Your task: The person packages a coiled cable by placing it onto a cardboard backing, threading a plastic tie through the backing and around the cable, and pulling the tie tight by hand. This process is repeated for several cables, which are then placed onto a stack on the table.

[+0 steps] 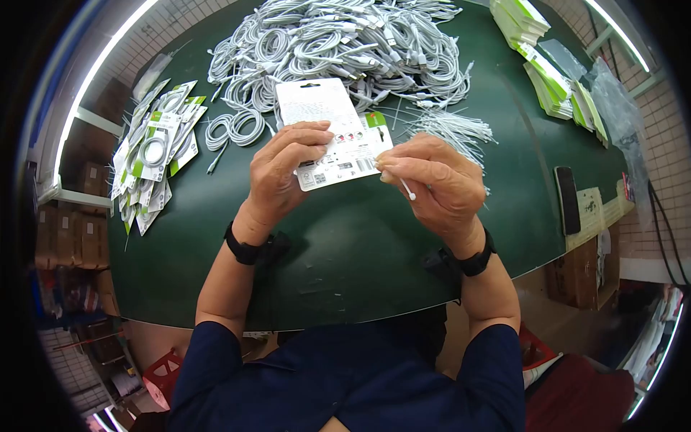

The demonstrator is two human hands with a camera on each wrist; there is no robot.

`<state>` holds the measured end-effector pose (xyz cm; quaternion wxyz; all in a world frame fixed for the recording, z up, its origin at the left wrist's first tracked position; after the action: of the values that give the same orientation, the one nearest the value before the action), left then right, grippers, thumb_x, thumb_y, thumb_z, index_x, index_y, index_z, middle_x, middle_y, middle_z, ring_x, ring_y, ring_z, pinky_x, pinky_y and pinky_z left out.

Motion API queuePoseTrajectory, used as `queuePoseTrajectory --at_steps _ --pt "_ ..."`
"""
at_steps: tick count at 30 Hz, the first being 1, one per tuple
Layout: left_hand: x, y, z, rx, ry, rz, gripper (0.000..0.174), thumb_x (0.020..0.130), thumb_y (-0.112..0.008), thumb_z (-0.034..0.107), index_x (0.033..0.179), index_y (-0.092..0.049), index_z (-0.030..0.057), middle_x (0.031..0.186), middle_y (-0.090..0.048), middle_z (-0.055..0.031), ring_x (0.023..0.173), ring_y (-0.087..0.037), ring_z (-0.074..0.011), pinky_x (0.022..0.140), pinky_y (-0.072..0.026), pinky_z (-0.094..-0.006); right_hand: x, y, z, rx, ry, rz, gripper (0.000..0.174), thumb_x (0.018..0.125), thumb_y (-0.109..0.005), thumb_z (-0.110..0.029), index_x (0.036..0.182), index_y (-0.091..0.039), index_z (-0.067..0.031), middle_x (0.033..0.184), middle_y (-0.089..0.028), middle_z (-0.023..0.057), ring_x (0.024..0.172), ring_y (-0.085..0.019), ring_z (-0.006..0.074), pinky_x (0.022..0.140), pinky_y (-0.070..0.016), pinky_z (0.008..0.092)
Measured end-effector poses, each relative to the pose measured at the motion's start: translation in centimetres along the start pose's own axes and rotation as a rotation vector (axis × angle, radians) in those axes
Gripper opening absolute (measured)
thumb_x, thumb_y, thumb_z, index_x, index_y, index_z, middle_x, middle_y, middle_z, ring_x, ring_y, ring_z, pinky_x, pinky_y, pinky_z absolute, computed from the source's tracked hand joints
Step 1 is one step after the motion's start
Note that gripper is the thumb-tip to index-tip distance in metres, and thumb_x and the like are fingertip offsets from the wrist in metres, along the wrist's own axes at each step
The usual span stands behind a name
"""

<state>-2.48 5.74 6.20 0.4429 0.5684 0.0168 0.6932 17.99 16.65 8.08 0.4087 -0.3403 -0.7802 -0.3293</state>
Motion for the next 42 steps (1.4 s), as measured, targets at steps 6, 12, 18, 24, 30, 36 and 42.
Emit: queuePoseTrajectory --at_steps 6,12,18,24,30,36,42 --pt "0.2 0.1 0.2 -0.029 -0.006 0.011 0.033 0.070 -0.085 -0.003 0.094 -0.063 0.0047 0.108 -0.076 -0.0102 0.112 -0.075 -0.0327 0.093 -0.0608 -0.0407 0.1 -0.8 -1.2 0.055 0.000 -0.037 0.029 0.081 -0.082 0.010 0.106 -0.077 -0.0026 0.096 -0.077 0.0170 0.081 -0.075 0.0247 0.067 -0.0569 0.0335" --pt "0.0 -0.1 0.1 -0.032 0.003 0.008 0.033 0.071 -0.088 0.000 0.093 -0.064 0.0049 0.108 -0.077 -0.0107 0.113 -0.075 -0.0332 0.094 -0.0604 -0.0411 0.1 -0.9 -1.4 0.030 0.008 -0.042 0.028 0.082 -0.081 0.010 0.107 -0.078 -0.0031 0.097 -0.077 0.0167 0.082 -0.075 0.0249 0.067 -0.0569 0.0327" --pt "-0.1 -0.1 0.0 -0.033 0.006 -0.012 0.033 0.073 -0.091 0.005 0.092 -0.065 0.0042 0.110 -0.078 -0.0122 0.114 -0.075 -0.0347 0.096 -0.0598 -0.0422 -0.1 -1.3 -1.0 0.037 0.006 -0.078 0.033 0.081 -0.082 0.011 0.110 -0.077 -0.0037 0.097 -0.077 0.0169 0.081 -0.075 0.0253 0.067 -0.0569 0.0327" --pt "0.0 -0.1 0.2 -0.042 -0.003 -0.021 0.033 0.072 -0.091 0.004 0.092 -0.065 0.0041 0.110 -0.078 -0.0125 0.114 -0.075 -0.0345 0.096 -0.0600 -0.0423 -0.1 -1.5 -1.0 0.037 -0.013 -0.077 0.033 0.080 -0.082 0.012 0.109 -0.077 -0.0035 0.096 -0.077 0.0167 0.081 -0.075 0.0257 0.067 -0.0577 0.0332" --pt "-0.1 -0.3 0.2 -0.041 -0.007 -0.028 0.034 0.072 -0.092 0.004 0.092 -0.065 0.0041 0.110 -0.078 -0.0125 0.113 -0.075 -0.0341 0.096 -0.0603 -0.0417 -0.3 -1.6 -0.8 0.050 -0.041 -0.079 0.031 0.080 -0.081 0.013 0.107 -0.077 -0.0028 0.097 -0.077 0.0169 0.081 -0.075 0.0251 0.068 -0.0587 0.0326" --pt "0.0 -0.4 0.5 -0.040 -0.003 -0.039 0.034 0.072 -0.092 0.005 0.091 -0.064 0.0041 0.109 -0.077 -0.0122 0.114 -0.075 -0.0340 0.095 -0.0606 -0.0414 -0.3 -1.9 -0.7 0.055 -0.056 -0.083 0.030 0.082 -0.080 0.013 0.107 -0.077 -0.0026 0.098 -0.077 0.0171 0.082 -0.075 0.0244 0.069 -0.0605 0.0325" --pt "0.2 -0.6 1.4 -0.048 -0.008 -0.040 0.032 0.070 -0.087 0.000 0.092 -0.064 0.0038 0.108 -0.075 -0.0102 0.114 -0.074 -0.0327 0.091 -0.0617 -0.0406 -0.3 -2.1 -0.3 -0.010 -0.128 -0.109 0.028 0.081 -0.079 0.012 0.105 -0.078 -0.0035 0.099 -0.077 0.0148 0.086 -0.075 0.0241 0.072 -0.0612 0.0332"
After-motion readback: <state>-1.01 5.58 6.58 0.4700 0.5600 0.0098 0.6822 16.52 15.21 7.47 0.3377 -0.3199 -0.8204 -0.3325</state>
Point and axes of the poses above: each hand's wrist, its own x-axis towards the middle knuckle, its own y-axis out of the back of the hand, z = x × y, the point moved 5 cm from there along x, towards the middle knuckle
